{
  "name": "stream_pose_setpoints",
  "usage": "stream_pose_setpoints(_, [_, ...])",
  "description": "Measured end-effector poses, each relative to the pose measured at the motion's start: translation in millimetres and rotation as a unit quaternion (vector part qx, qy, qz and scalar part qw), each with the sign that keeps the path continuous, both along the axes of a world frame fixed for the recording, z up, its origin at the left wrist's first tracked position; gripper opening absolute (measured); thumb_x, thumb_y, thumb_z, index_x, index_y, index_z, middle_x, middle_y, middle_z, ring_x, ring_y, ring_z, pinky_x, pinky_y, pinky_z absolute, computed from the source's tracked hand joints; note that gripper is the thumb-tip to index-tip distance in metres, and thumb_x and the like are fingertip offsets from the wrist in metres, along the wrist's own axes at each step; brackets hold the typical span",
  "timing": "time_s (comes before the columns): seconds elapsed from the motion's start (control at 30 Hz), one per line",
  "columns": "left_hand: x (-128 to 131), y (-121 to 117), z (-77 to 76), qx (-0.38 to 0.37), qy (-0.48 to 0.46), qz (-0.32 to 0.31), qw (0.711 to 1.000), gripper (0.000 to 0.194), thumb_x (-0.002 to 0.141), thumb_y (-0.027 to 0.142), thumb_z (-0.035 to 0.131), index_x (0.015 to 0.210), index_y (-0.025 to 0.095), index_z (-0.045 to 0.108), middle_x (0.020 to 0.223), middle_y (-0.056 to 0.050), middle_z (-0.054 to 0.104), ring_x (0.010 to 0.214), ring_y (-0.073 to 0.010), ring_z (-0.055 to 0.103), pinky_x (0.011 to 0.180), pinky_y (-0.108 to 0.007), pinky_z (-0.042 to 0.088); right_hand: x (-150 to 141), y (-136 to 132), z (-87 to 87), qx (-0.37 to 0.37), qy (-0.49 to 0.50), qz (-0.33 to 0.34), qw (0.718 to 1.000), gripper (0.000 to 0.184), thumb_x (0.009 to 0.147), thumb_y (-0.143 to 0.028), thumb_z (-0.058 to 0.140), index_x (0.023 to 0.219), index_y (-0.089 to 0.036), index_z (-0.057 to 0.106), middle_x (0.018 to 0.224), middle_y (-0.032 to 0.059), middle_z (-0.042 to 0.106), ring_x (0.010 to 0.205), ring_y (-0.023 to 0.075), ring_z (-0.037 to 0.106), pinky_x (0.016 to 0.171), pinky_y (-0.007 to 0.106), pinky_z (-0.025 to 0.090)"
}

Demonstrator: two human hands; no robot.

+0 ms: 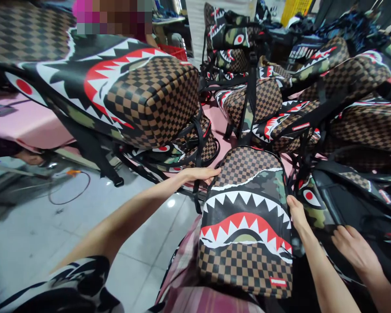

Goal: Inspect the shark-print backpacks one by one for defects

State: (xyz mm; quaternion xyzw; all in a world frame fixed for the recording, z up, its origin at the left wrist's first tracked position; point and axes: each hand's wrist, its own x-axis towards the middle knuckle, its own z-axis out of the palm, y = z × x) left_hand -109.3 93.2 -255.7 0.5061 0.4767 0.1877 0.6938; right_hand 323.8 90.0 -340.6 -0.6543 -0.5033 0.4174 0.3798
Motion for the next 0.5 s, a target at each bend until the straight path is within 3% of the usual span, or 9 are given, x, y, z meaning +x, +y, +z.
stream_pose_setpoints(0.1, [-3, -3, -3.4, -0.014, -0.017, -0.038, 0.999, 0.061, 0.082, 0.064, 0.044, 0.092, 0.01, 0.07, 0.086, -0.013, 0.071, 0.077, -0.0201, 0.064, 0.071, -0.03, 0.048, 0, -1, -1.8, -0.009, 0.015, 0.001, 1.0, 0.045, 0.061, -0.06, 0.063, 0.078, -0.018, 0.062, 0.074, 0.002, 0.064, 0.07, 0.0195, 0.058, 0.064, 0.03, 0.047])
stream_pose_setpoints(0.27, [-6, -2, -9.4, -0.03, -0.025, -0.017, 0.999, 0.068, 0.067, 0.075, 0.052, 0.087, 0.012, 0.068, 0.085, -0.01, 0.07, 0.079, -0.0185, 0.062, 0.071, -0.027, 0.047, 0, -6, -4.1, -0.014, 0.034, 0.012, 0.999, 0.046, 0.066, -0.06, 0.062, 0.08, -0.017, 0.063, 0.076, 0.0028, 0.065, 0.07, 0.0193, 0.058, 0.066, 0.029, 0.047])
stream_pose_setpoints(0.5, [1, 3, -2.4, -0.014, 0.047, 0.051, 0.998, 0.049, 0.057, 0.061, 0.071, 0.068, 0.014, 0.06, 0.061, 0.001, 0.06, 0.058, -0.0109, 0.05, 0.056, -0.022, 0.041, -5, -14, -7.3, -0.004, 0.044, 0.019, 0.999, 0.049, 0.069, -0.064, 0.058, 0.082, -0.017, 0.062, 0.081, 0.0042, 0.066, 0.077, 0.0215, 0.06, 0.071, 0.031, 0.048])
